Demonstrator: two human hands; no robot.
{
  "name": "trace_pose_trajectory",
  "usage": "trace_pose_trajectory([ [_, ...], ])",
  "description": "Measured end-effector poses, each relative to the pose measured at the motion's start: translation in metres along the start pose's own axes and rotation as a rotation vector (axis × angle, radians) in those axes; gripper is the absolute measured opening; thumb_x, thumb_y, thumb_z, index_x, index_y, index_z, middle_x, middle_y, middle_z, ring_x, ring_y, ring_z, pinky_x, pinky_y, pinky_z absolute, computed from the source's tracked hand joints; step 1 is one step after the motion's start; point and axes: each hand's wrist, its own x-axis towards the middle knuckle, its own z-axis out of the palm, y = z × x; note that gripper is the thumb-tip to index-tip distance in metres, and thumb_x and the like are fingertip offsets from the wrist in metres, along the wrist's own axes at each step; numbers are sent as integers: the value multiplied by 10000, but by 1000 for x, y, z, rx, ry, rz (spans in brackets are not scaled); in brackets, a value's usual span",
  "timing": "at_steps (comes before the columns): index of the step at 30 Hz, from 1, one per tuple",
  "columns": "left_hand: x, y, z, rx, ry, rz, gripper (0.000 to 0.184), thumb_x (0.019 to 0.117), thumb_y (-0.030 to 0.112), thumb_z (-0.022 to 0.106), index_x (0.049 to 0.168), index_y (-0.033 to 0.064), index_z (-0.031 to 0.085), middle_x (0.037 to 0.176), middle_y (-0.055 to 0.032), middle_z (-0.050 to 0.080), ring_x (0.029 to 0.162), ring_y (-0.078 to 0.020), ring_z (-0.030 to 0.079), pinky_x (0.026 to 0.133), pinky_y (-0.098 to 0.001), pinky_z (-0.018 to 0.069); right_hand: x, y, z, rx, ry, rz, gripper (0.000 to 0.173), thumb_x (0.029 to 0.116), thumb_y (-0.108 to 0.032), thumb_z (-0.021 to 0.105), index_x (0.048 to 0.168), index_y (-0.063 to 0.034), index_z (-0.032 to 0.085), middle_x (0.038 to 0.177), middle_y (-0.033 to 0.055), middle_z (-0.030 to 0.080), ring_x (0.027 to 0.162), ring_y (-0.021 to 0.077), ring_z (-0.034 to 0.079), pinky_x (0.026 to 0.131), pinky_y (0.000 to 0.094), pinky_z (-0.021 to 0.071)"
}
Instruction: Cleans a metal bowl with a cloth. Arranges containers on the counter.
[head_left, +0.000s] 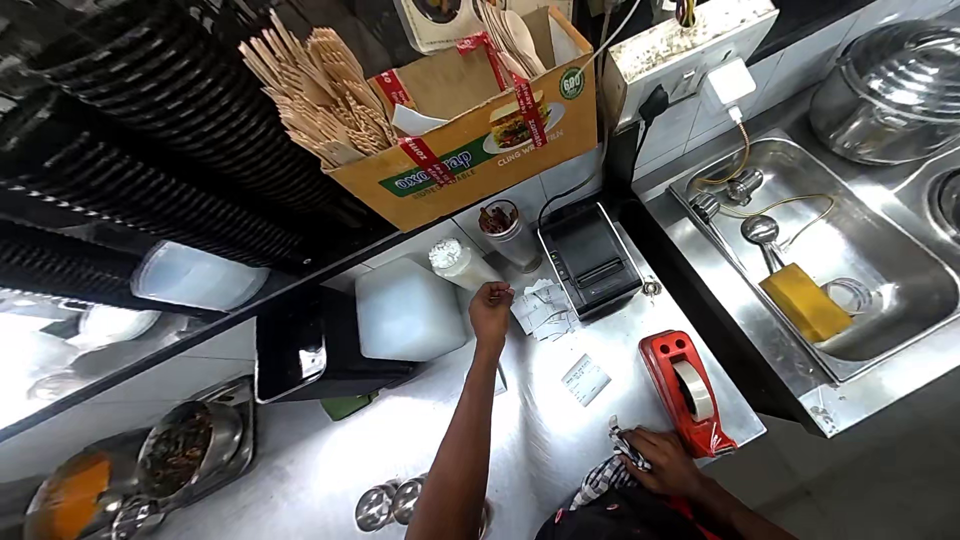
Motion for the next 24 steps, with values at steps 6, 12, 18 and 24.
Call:
trace_pose_trajectory([
  [6,3,5,3,418,-188,-128,469,916,252,763,1299,20,624,1142,-215,705,1032,-395,688,913,-628,534,3,1,-1,12,-1,-5,374,987,-444,615,1169,-135,720,932,28,729,775,143,707,669,342,597],
  [12,-6,18,3,509,-177,-181,351,936,345,732,932,-6,722,845,-206,689,818,-391,668,765,-642,519,2,-1,-1,4,4,4,368,989,-445,615,1166,-139,721,937,28,730,775,140,707,668,339,595],
  [18,9,49,5,-355,-213,-737,382,1050,273,548,1313,-4,534,1032,-150,651,801,-214,679,717,-363,600,2,0,-2,20,-3,-2,360,989,-432,618,1152,-130,725,920,34,726,767,143,705,663,340,594],
  [24,12,66,6,-549,-238,-797,315,1061,275,514,1209,-2,523,967,-145,658,784,-242,708,737,-378,627,3,1,-2,26,-3,0,362,994,-436,614,1157,-133,724,924,29,727,771,138,705,672,336,595],
])
